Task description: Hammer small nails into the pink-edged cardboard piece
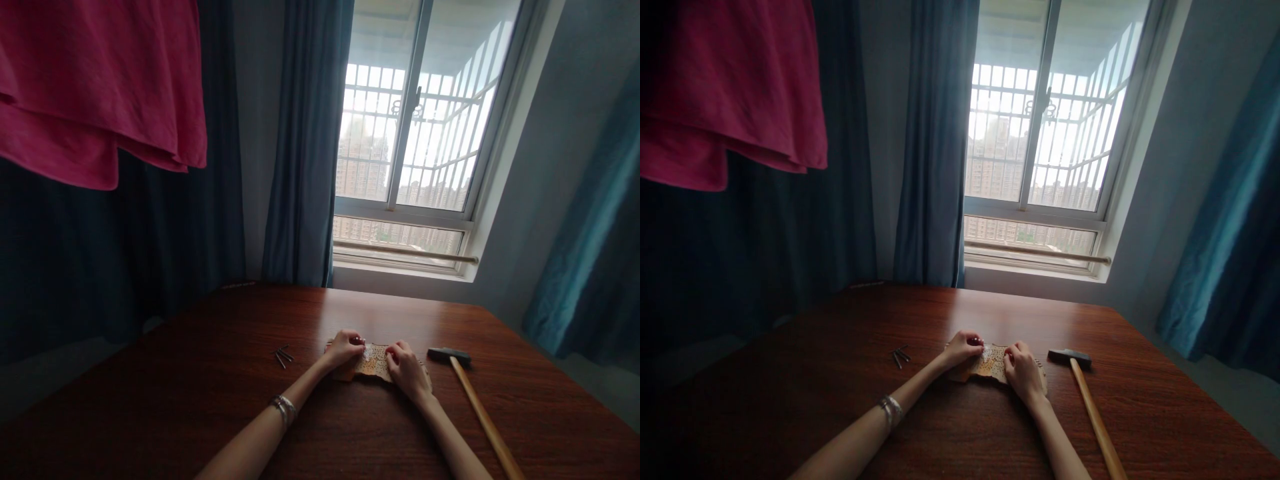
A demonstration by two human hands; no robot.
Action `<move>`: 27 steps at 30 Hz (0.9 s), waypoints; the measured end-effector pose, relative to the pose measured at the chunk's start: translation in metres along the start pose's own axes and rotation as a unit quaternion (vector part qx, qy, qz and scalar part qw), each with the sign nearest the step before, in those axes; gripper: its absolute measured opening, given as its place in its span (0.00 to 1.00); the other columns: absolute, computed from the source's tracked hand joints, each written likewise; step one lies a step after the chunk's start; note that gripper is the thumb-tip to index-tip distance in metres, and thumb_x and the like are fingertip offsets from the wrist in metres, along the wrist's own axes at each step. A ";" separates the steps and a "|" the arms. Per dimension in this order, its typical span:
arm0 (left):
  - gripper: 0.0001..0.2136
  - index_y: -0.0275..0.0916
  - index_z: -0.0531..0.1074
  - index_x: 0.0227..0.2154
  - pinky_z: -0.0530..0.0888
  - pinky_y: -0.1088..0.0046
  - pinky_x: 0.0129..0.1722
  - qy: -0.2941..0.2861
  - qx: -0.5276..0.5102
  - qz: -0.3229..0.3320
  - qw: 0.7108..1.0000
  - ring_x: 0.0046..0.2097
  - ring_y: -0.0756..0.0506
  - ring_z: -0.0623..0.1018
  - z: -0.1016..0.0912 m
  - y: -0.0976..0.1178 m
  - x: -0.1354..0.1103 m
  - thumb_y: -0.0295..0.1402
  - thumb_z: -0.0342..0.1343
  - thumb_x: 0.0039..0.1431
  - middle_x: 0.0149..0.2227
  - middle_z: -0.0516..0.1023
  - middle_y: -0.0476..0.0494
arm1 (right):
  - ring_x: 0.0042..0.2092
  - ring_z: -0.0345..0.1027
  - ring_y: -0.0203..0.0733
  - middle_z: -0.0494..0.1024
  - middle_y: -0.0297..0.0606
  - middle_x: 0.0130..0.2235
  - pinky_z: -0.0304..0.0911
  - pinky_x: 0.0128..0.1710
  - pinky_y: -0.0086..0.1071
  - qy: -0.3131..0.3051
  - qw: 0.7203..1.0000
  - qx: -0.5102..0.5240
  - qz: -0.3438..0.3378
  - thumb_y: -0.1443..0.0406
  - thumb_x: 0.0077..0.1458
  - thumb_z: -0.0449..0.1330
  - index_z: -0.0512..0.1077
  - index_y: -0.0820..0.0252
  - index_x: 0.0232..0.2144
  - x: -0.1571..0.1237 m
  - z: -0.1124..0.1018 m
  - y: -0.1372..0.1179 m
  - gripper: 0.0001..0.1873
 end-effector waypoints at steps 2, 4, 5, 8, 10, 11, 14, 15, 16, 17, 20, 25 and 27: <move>0.13 0.34 0.74 0.34 0.69 0.76 0.33 -0.002 -0.026 0.000 1.000 0.34 0.48 0.74 0.002 -0.001 0.002 0.35 0.58 0.44 0.31 0.77 0.45 | 0.39 0.67 0.40 0.71 0.39 0.35 0.59 0.41 0.28 -0.002 1.000 -0.001 0.006 0.67 0.53 0.48 0.72 0.58 0.30 0.000 0.002 0.000 0.12; 0.21 0.35 0.71 0.41 0.70 0.75 0.34 -0.008 -0.062 0.010 0.998 0.36 0.48 0.74 0.002 0.002 0.005 0.35 0.60 0.42 0.34 0.77 0.44 | 0.39 0.66 0.40 0.71 0.39 0.35 0.59 0.41 0.29 -0.006 1.000 0.001 0.011 0.67 0.53 0.48 0.72 0.58 0.30 0.000 0.003 0.001 0.12; 0.24 0.35 0.69 0.45 0.70 0.75 0.35 -0.011 -0.080 0.021 0.997 0.37 0.48 0.74 -0.001 0.006 0.008 0.35 0.62 0.41 0.36 0.76 0.43 | 0.39 0.66 0.40 0.71 0.38 0.35 0.59 0.41 0.29 -0.007 1.000 0.002 0.012 0.67 0.53 0.48 0.72 0.58 0.30 0.000 0.003 0.001 0.12; 0.26 0.33 0.68 0.47 0.71 0.74 0.34 0.000 -0.100 0.050 0.994 0.38 0.47 0.74 -0.031 0.026 0.015 0.37 0.60 0.43 0.38 0.75 0.40 | 0.40 0.66 0.41 0.71 0.39 0.35 0.59 0.42 0.29 -0.007 1.000 0.007 0.017 0.68 0.53 0.49 0.73 0.58 0.31 -0.001 0.002 0.002 0.12; 0.21 0.32 0.71 0.43 0.70 0.75 0.32 0.004 -0.071 0.049 0.996 0.36 0.48 0.74 -0.064 0.041 0.018 0.39 0.56 0.48 0.36 0.76 0.40 | 0.40 0.66 0.41 0.71 0.39 0.36 0.59 0.42 0.29 -0.007 1.000 0.009 0.021 0.68 0.53 0.49 0.73 0.58 0.31 -0.001 0.001 0.002 0.12; 0.18 0.32 0.73 0.40 0.69 0.75 0.32 0.005 -0.039 0.048 0.998 0.35 0.48 0.74 -0.084 0.048 0.017 0.40 0.55 0.49 0.34 0.76 0.40 | 0.40 0.67 0.41 0.71 0.39 0.36 0.59 0.42 0.29 -0.007 1.000 0.010 0.023 0.68 0.53 0.48 0.73 0.58 0.31 -0.001 0.001 0.002 0.13; 0.13 0.33 0.76 0.31 0.68 0.76 0.31 -0.020 0.098 0.024 0.995 0.33 0.48 0.74 -0.137 0.056 0.008 0.38 0.56 0.45 0.29 0.77 0.44 | 0.40 0.67 0.41 0.71 0.39 0.36 0.60 0.41 0.29 -0.006 1.000 0.011 0.026 0.68 0.52 0.49 0.73 0.58 0.32 -0.002 0.001 0.002 0.13; 0.11 0.33 0.76 0.27 0.67 0.77 0.30 -0.039 0.145 -0.011 0.989 0.31 0.48 0.74 -0.151 0.049 0.003 0.36 0.58 0.43 0.26 0.76 0.45 | 0.40 0.67 0.41 0.71 0.39 0.36 0.60 0.41 0.29 -0.004 1.000 0.011 0.025 0.68 0.52 0.49 0.73 0.58 0.32 -0.001 0.001 0.002 0.13; 0.09 0.33 0.76 0.25 0.67 0.76 0.28 -0.058 0.193 -0.056 0.978 0.30 0.47 0.73 -0.163 0.038 -0.003 0.33 0.59 0.40 0.24 0.76 0.46 | 0.40 0.67 0.41 0.71 0.39 0.36 0.60 0.41 0.29 -0.003 1.000 0.011 0.025 0.68 0.52 0.49 0.73 0.57 0.32 -0.001 0.001 0.002 0.13; 0.07 0.33 0.76 0.22 0.66 0.76 0.27 -0.063 0.238 -0.105 0.964 0.27 0.47 0.73 -0.175 0.026 -0.010 0.31 0.59 0.36 0.21 0.74 0.46 | 0.40 0.67 0.41 0.71 0.39 0.36 0.59 0.41 0.29 -0.003 1.000 0.010 0.026 0.68 0.52 0.49 0.73 0.57 0.31 -0.001 0.001 0.003 0.13; 0.03 0.34 0.73 0.16 0.65 0.75 0.24 -0.099 0.298 -0.210 0.926 0.22 0.47 0.71 -0.189 -0.010 -0.032 0.26 0.58 0.32 0.15 0.70 0.48 | 0.40 0.67 0.40 0.71 0.38 0.36 0.59 0.41 0.29 -0.007 0.999 0.011 0.032 0.68 0.53 0.48 0.73 0.56 0.32 -0.001 0.001 0.005 0.13; 0.06 0.35 0.69 0.10 0.66 0.75 0.24 -0.109 0.348 -0.217 0.905 0.21 0.47 0.70 -0.188 -0.040 -0.050 0.20 0.59 0.24 0.12 0.68 0.49 | 0.39 0.67 0.40 0.71 0.38 0.36 0.59 0.41 0.28 0.004 0.999 0.022 0.026 0.68 0.53 0.48 0.72 0.57 0.31 0.000 0.001 0.006 0.12; 0.07 0.35 0.68 0.10 0.66 0.75 0.23 -0.116 0.353 -0.237 0.898 0.21 0.47 0.71 -0.191 -0.052 -0.056 0.20 0.59 0.24 0.13 0.69 0.49 | 0.39 0.66 0.39 0.71 0.38 0.36 0.58 0.41 0.28 0.009 0.999 0.027 0.025 0.68 0.52 0.48 0.72 0.57 0.31 0.000 0.002 0.008 0.12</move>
Point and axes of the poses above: each hand's wrist, its own x-axis towards the middle knuckle, its own z-axis out of the palm, y = z × x, the point moved 9 cm from there along x, towards the middle knuckle
